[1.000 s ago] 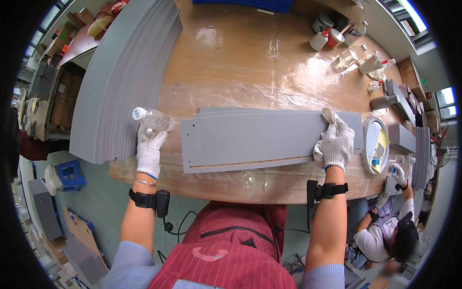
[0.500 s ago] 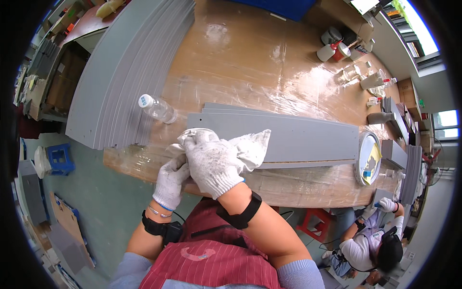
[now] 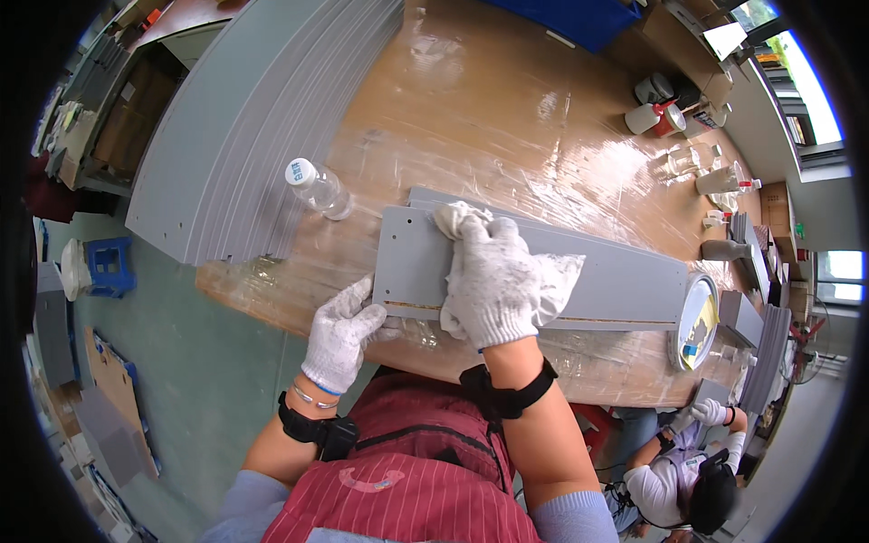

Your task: The person wipes a grey rectangular panel with a white cloth, then uses a blue sanding block to smooth the edges. They flip the panel over and repeat the sanding and wiping process on the other side. The person then uses a small metal tool to scrape or deburr the edges of the panel before wiping it clean again.

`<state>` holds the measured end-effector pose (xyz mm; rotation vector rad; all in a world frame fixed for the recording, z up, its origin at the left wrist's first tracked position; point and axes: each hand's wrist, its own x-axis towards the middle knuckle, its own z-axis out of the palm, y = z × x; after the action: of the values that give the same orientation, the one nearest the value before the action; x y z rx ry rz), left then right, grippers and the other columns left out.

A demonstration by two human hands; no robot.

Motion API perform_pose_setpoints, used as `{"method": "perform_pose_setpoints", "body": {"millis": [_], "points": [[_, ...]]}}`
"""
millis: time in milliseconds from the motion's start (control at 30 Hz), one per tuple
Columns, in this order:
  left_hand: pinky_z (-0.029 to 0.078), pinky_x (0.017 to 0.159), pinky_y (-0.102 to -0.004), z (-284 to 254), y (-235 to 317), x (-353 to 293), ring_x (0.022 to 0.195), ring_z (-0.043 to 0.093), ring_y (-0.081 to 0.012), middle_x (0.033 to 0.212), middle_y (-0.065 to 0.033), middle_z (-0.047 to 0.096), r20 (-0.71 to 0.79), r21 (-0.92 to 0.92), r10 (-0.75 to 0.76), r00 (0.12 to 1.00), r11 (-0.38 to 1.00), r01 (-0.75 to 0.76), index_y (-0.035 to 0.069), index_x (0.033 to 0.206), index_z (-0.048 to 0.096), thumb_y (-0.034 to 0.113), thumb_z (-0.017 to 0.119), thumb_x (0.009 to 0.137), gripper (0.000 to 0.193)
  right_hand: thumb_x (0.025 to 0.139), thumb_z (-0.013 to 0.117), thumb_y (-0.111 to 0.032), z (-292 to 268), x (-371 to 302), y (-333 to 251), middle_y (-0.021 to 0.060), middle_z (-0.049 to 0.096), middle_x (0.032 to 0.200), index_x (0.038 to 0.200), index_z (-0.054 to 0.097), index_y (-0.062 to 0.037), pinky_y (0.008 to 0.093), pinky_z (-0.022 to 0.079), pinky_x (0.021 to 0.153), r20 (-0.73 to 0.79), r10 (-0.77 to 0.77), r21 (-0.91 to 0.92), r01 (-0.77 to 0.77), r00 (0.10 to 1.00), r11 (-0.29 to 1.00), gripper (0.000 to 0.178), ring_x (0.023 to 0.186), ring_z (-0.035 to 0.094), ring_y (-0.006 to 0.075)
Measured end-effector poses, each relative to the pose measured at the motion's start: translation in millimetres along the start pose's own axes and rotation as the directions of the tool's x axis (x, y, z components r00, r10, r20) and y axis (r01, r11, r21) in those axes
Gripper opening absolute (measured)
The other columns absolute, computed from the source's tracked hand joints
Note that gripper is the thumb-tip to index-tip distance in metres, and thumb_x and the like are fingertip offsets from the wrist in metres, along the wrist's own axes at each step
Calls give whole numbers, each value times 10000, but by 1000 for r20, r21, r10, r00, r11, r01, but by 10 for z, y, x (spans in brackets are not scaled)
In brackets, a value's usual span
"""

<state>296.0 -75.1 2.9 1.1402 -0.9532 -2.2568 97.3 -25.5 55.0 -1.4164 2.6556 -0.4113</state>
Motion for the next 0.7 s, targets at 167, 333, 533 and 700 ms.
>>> {"method": "perform_pose_setpoints", "body": {"millis": [167, 333, 533, 700], "points": [[547, 960, -298, -52, -15, 40, 1151, 642, -155, 1346, -156, 638, -51, 117, -61, 997, 991, 66, -99, 1452, 503, -36, 629, 931, 540, 887, 634, -141, 185, 133, -818, 166, 670, 1031, 1124, 713, -89, 480, 558, 835, 210, -375, 215, 332, 903, 918, 256, 972, 684, 369], [556, 978, -314, -26, 3, -22, 1178, 629, -181, 1388, -157, 607, -1, -73, 34, 999, 997, -34, -105, 1477, 459, -40, 629, 949, 558, 914, 696, -129, -241, -148, 185, 146, 671, 1003, 1126, 768, -100, 426, 547, 791, -29, 196, 531, -151, 980, 834, 226, 831, 673, 308], [626, 852, -324, 37, -20, -15, 1021, 698, -190, 1266, -146, 664, -43, -59, 28, 999, 998, -30, -90, 1494, 438, -70, 604, 948, 571, 957, 636, -186, -33, -50, 352, 141, 660, 1002, 1136, 728, -162, 458, 535, 758, -166, 96, -73, -109, 981, 991, 202, 878, 690, 316], [575, 855, -288, 85, 70, -21, 1002, 686, -150, 1222, -95, 687, -60, -60, -34, 998, 998, 31, -58, 1398, 559, -14, 635, 938, 469, 892, 619, -159, 249, 272, -624, 167, 648, 1083, 1118, 691, -87, 475, 570, 817, 51, -234, 57, 231, 971, 971, 248, 990, 686, 359]]}}
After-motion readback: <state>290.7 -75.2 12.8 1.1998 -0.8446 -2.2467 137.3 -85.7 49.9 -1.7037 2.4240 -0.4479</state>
